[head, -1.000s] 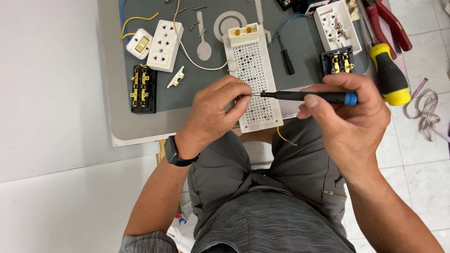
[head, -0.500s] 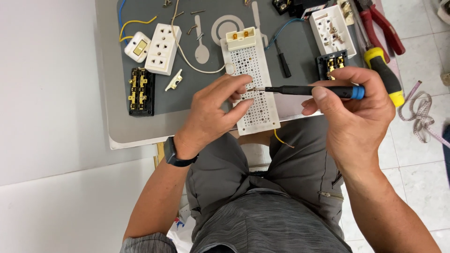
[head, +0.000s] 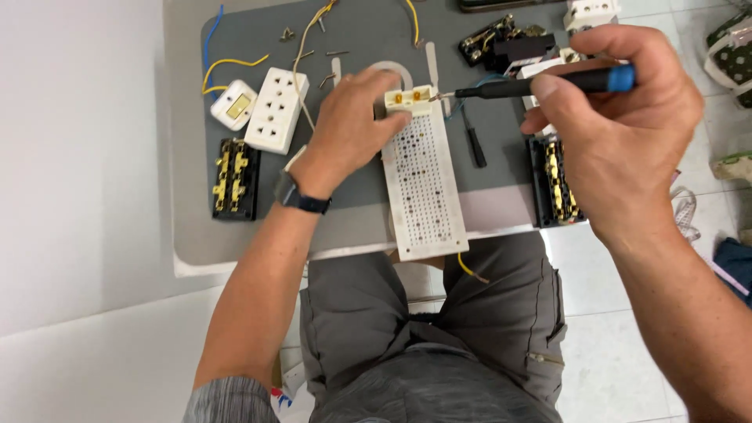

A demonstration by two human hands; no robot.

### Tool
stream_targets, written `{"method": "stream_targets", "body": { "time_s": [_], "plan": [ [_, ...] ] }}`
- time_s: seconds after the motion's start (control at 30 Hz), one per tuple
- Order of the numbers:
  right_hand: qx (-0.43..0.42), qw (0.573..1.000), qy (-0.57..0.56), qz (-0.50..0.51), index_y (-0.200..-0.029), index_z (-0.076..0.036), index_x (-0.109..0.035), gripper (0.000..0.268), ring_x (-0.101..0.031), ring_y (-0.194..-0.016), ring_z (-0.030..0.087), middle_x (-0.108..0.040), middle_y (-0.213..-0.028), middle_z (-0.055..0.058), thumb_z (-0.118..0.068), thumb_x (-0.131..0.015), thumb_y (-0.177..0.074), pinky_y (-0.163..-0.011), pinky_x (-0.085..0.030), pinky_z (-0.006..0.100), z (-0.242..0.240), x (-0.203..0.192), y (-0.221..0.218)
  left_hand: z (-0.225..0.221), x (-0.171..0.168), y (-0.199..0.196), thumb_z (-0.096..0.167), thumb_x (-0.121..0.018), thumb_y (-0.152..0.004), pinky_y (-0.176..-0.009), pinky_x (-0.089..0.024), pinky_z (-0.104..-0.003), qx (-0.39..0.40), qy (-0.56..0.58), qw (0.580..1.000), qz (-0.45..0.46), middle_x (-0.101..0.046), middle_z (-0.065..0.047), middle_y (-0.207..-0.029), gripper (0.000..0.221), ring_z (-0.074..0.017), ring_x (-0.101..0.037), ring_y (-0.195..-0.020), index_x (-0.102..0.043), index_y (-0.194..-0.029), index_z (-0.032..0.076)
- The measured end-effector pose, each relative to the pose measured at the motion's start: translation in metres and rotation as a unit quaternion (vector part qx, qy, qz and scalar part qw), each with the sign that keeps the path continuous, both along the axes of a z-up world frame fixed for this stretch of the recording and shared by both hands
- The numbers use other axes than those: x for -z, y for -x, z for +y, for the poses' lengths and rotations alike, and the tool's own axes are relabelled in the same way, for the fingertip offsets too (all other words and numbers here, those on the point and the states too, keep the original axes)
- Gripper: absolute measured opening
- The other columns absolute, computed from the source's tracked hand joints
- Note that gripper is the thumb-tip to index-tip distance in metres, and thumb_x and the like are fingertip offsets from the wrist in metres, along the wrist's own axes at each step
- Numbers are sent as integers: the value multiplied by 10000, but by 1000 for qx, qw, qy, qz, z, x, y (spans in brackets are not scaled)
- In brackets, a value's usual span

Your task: A person is wiring an electronic component on a repair bench, inserting wires into terminals and securing them with a screwdriver.

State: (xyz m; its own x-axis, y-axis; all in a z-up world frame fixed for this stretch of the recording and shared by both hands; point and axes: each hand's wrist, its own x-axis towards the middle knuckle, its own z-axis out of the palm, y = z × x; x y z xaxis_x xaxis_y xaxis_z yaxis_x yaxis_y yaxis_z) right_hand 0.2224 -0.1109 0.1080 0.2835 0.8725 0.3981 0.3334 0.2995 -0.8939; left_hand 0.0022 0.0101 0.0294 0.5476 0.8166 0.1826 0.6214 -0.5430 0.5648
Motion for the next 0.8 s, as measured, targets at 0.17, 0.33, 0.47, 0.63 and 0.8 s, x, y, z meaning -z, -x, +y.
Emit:
{"method": "stream_targets", "body": {
  "time_s": [0.17,0.33,0.47,0.63,0.8],
  "plan": [
    [-20,998,42,-49,-1180,6,-544,240,-654,-706,186,-641,-969,139,90,-678,-998,-665,-592,237,21,-1,3,-4,6,1,174,-714,-865,-831,-448,-398,22,-59,996,-64,-698,-80,-1081,258,-256,-624,-938,-677,-1084,43],
    [-35,994,60,-84,-1201,52,-543,248,-648,-717,208,-648,-978,190,95,-676,-996,-678,-607,262,33,1,9,-1,14,3,148,-736,-845,-805,-471,-401,26,-70,994,-80,-691,-80,-1082,266,-263,-603,-901,-681,-1088,54],
    [-46,989,70,-119,-1209,61,-530,277,-641,-768,217,-637,-991,203,117,-668,-974,-712,-608,273,35,4,12,2,20,3,173,-759,-827,-876,-445,-380,14,-51,995,-82,-670,-46,-1080,298,-257,-591,-925,-688,-1084,41],
    [-47,986,74,-139,-1201,75,-540,288,-652,-880,221,-635,-1000,210,125,-673,-950,-763,-638,289,39,4,18,6,13,3,189,-747,-826,-856,-454,-381,26,-30,997,-69,-681,-52,-1048,292,-250,-613,-923,-698,-1066,30],
    [-57,981,93,-160,-1187,-2,-546,290,-677,-739,169,-682,-992,147,84,-676,-943,-718,-551,231,45,3,23,9,14,3,212,-747,-820,-885,-442,-393,31,-32,998,-47,-688,-72,-1083,318,-263,-623,-962,-698,-1085,42]
  ]
}}
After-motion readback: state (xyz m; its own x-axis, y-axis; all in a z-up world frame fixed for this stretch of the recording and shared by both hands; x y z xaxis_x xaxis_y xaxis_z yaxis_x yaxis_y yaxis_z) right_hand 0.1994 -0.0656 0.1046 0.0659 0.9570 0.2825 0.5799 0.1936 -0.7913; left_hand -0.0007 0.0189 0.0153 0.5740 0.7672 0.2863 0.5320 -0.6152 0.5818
